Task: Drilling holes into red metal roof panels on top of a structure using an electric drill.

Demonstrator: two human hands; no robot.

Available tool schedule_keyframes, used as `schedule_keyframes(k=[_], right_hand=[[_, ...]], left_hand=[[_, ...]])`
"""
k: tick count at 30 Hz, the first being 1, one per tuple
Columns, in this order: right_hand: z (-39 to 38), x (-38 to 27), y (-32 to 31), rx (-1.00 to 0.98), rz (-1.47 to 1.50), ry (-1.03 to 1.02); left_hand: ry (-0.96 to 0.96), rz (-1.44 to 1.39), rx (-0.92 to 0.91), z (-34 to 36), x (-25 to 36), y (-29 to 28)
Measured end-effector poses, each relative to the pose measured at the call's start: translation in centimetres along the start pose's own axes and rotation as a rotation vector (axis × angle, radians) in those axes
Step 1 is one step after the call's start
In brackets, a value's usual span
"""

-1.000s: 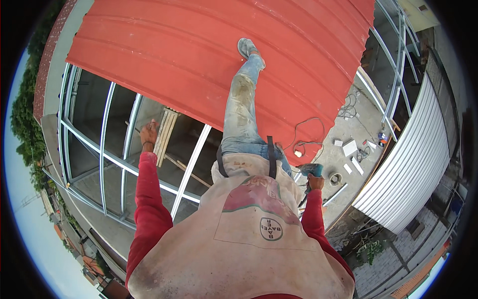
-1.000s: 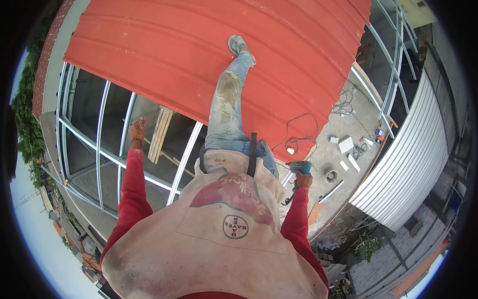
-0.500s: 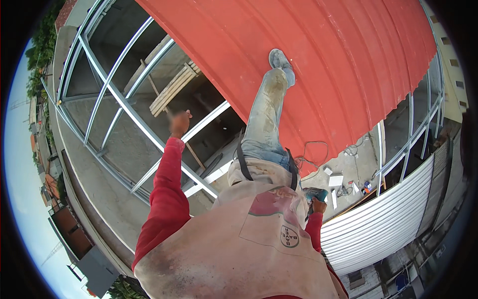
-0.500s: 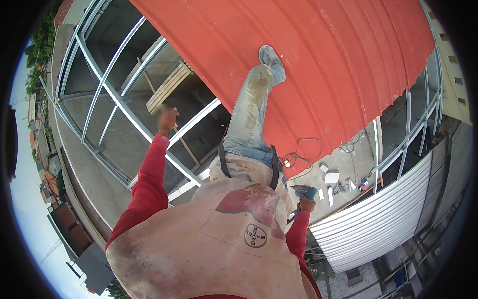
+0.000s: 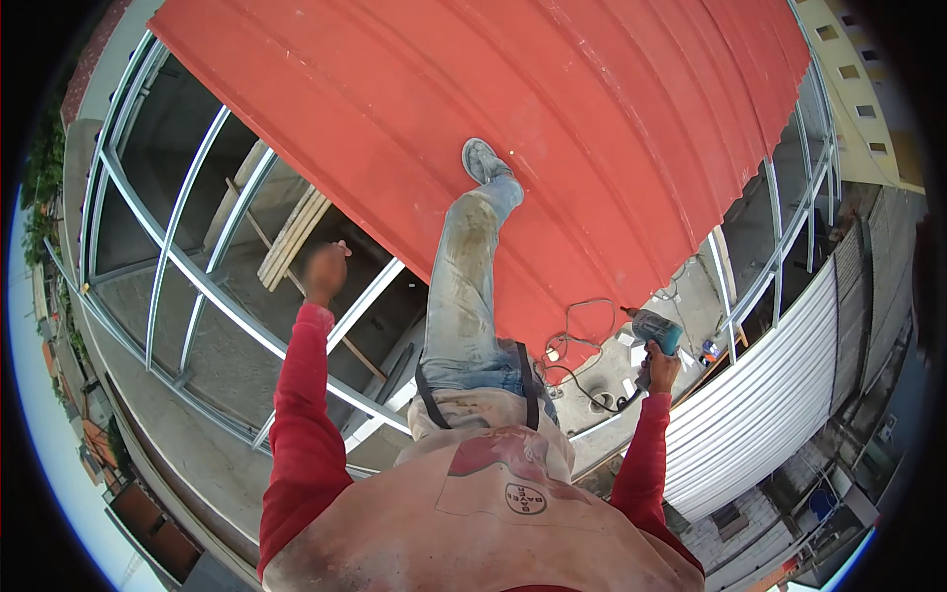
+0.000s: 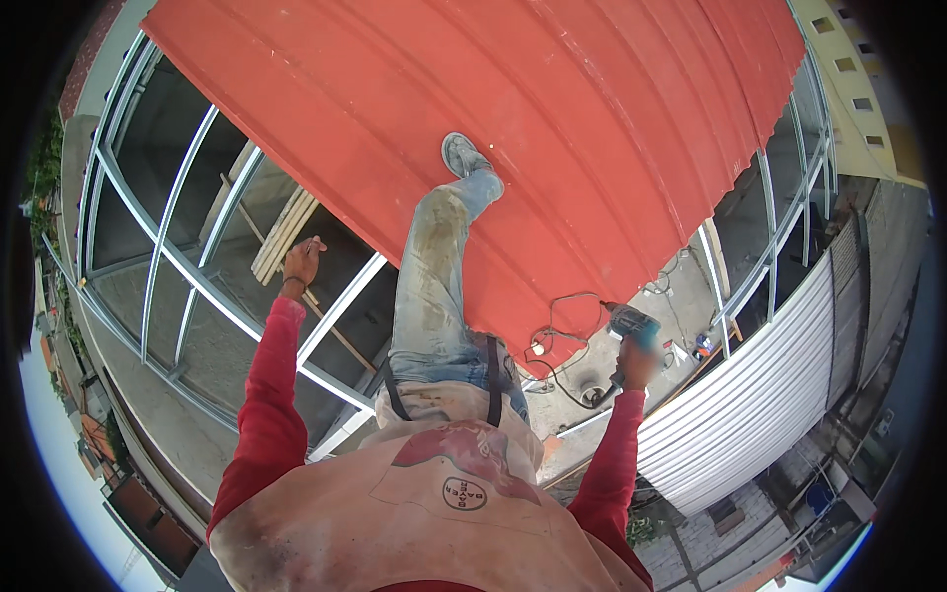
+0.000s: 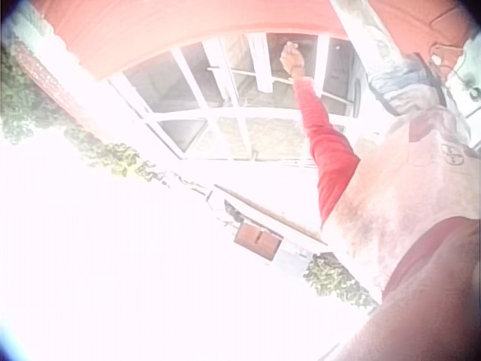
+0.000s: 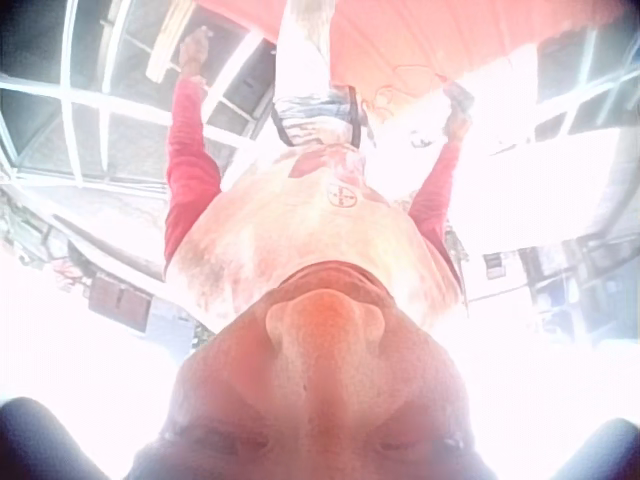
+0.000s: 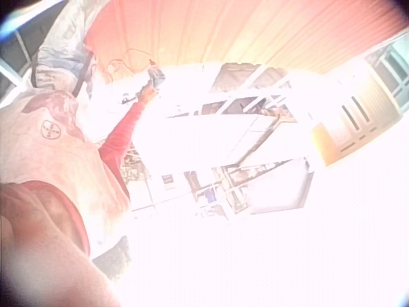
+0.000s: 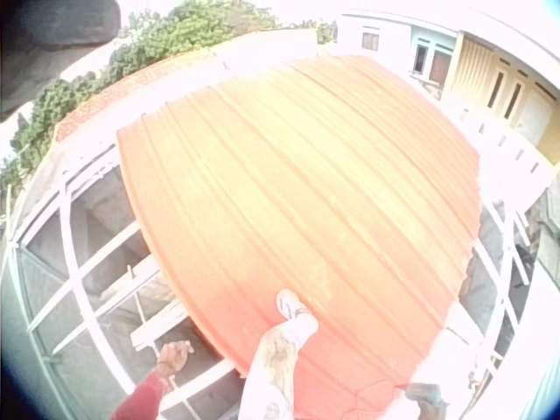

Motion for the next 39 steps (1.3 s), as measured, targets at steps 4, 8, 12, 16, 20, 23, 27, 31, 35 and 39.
schedule_keyframes(k=[4, 8, 12, 16, 20, 23, 27, 31, 35, 39], right_hand=[[5.5, -7.7, 5.1, -0.13, 0.613, 0.124], [12.6, -15.0, 14.4, -0.383, 1.156, 0.382], [22.4, -21.1, 23.9, -0.402, 0.867, 0.229], [31.5, -25.6, 34.4, -0.138, 0.119, -0.175], [40.1, -24.8, 42.6, 0.305, -0.407, -0.426], [43.8, -21.2, 49.2, 0.257, -0.464, -0.245], [42.5, -19.1, 58.2, 0.214, -0.189, -0.061], [43.0, -19.1, 59.3, 0.323, -0.199, -0.1], [49.9, -8.5, 53.3, 0.668, 0.446, 0.359], [50.3, -8.4, 57.7, 0.322, 0.376, 0.564]], left_hand=[[0.058, 0.037, 0.089, 9.1, 5.8, -2.8], [0.149, 0.074, 0.025, 17.5, 13.1, -3.2], [0.232, 0.136, 0.02, 26.4, 18.9, -1.8], [0.299, 0.377, 0.002, 33.0, 26.3, -0.2], [0.476, 0.497, 0.054, 39.1, 34.0, 0.9], [0.629, 0.58, 0.169, 42.7, 37.5, 1.8], [0.637, 0.739, 0.117, 49.2, 38.9, -1.6], [0.617, 0.837, 0.164, 55.2, 40.6, -5.8], [0.687, 0.771, 0.272, 62.2, 45.3, -5.0], [0.796, 0.779, 0.426, 66.6, 52.4, -5.4]])
Point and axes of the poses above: each hand's wrist, its own z-axis towards the middle knuckle, its own y-axis out of the palm, x = y × z, the point moved 8 cm from there along z, towards the middle knuckle, and after that the axes turned 15 degrees about z, right-handed, at the moved point
